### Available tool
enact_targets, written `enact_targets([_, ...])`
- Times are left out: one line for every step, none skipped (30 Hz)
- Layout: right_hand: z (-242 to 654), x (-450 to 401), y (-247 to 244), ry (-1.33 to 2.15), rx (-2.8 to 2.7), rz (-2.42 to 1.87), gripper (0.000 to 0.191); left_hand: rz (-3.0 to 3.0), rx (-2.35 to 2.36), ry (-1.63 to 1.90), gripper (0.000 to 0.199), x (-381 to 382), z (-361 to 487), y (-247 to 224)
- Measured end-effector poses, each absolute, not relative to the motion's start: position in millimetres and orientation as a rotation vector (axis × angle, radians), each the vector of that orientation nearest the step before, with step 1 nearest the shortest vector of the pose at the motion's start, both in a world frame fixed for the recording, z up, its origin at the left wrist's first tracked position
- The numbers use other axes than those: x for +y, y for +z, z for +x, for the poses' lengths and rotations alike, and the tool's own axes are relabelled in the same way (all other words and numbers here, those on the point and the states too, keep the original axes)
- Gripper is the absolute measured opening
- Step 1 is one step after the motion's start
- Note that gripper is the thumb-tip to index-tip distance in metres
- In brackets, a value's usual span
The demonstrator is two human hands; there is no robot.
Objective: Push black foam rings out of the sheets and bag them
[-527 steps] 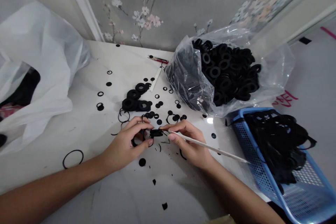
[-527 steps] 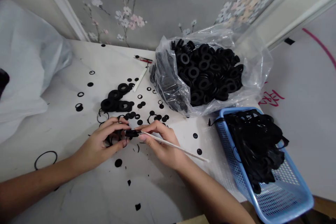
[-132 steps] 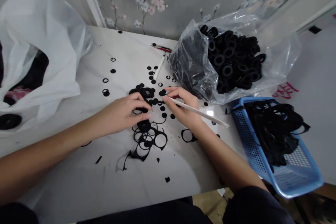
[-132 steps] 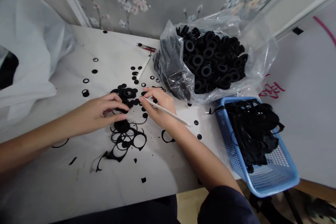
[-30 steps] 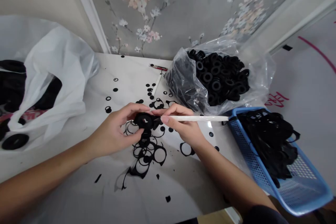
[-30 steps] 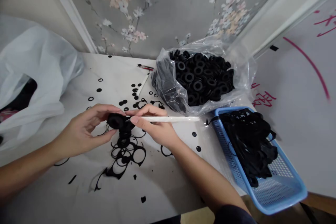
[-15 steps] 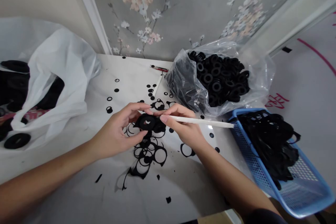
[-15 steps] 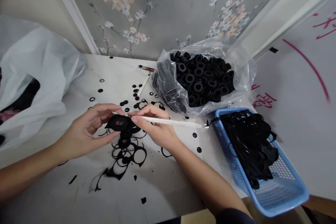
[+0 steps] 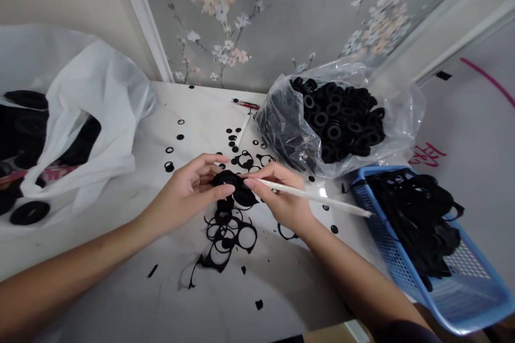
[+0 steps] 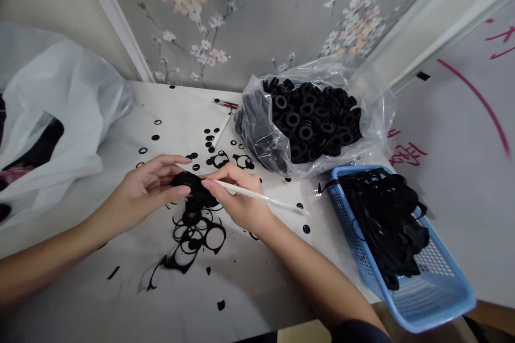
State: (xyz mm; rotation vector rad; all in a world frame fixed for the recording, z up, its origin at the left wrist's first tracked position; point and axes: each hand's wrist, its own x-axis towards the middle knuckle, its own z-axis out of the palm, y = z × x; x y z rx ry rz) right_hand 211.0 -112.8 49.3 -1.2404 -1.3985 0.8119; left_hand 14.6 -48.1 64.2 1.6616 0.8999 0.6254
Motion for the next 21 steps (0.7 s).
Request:
enact_targets([209.8,-113.6,46.9,0.738,-1.465,-1.266,0.005,1.659,0.937,0.611,0.04,-48.4,16.2,63.5])
enact_targets([208.4,-114.1,43.7,0.656,-1.538,-1.29,0.005,1.663,0.958,0.607,0.04,-49.2,17.8,62.6])
enact_targets([207.0,-114.3,40.1,0.572,-1.61,-1.309,0.006,1.669,0.971,0.609,0.042,-50.5,19.1,61.6])
enact_targets([205.5,-114.2,36.2,0.491,-1.669,-1.319,0.008,1.677,0.978,0.618,0.043,-52.0,20.2,60.7])
enact_targets([204.3,-113.8,32.2,0.424,-1.707,-1.322,0.01,1.686,0.981,0.631,0.044,-53.7,20.9,60.1])
enact_targets([203.3,-113.0,28.4,0.374,-1.729,-1.325,0.011,1.695,0.985,0.647,0.044,-55.2,21.3,59.6])
enact_targets([202.9,-111.8,25.1,0.339,-1.742,-1.334,0.012,1.706,0.991,0.661,0.044,-56.4,21.3,59.4])
enact_targets([203.0,-110.3,22.2,0.312,-1.745,-1.355,0.012,1.719,0.995,0.67,0.044,-57.2,21.2,59.3])
enact_targets([203.8,-108.4,20.1,0.293,-1.74,-1.388,0.013,1.728,0.989,0.672,0.041,-57.7,20.8,59.3])
enact_targets([205.3,-106.1,18.7,0.283,-1.726,-1.431,0.013,1.736,0.967,0.662,0.036,-57.8,20.5,59.1])
enact_targets([207.3,-103.7,18.1,0.282,-1.699,-1.48,0.013,1.749,0.929,0.634,0.03,-57.5,20.1,58.8])
enact_targets([209.8,-101.3,18.4,0.293,-1.657,-1.532,0.014,1.769,0.882,0.593,0.024,-57.0,19.8,58.1])
enact_targets([212.4,-99.1,19.4,0.318,-1.601,-1.575,0.014,1.795,0.831,0.554,0.021,-56.3,19.6,57.2])
enact_targets([215.2,-97.3,21.1,0.35,-1.54,-1.6,0.015,1.826,0.785,0.531,0.02,-55.4,19.5,56.0])
enact_targets([217.8,-95.9,23.1,0.381,-1.483,-1.608,0.015,1.858,0.749,0.532,0.02,-54.3,19.3,54.8])
enact_targets([220.4,-94.9,25.1,0.404,-1.436,-1.607,0.015,1.886,0.729,0.561,0.019,-53.2,19.0,53.7])
enact_targets([222.9,-94.3,26.8,0.418,-1.402,-1.604,0.015,1.902,0.725,0.609,0.018,-52.1,18.4,53.0])
enact_targets([225.3,-93.9,28.0,0.426,-1.38,-1.603,0.015,1.908,0.732,0.669,0.016,-51.1,17.5,52.8])
enact_targets([227.7,-93.7,28.6,0.425,-1.365,-1.61,0.015,1.902,0.743,0.736,0.013,-50.4,16.2,53.3])
enact_targets([230.2,-93.4,28.7,0.418,-1.351,-1.623,0.015,1.881,0.75,0.798,0.01,-49.8,14.5,54.4])
enact_targets([232.7,-93.0,28.4,0.409,-1.336,-1.636,0.015,1.847,0.734,0.859,0.009,-49.5,12.6,55.9])
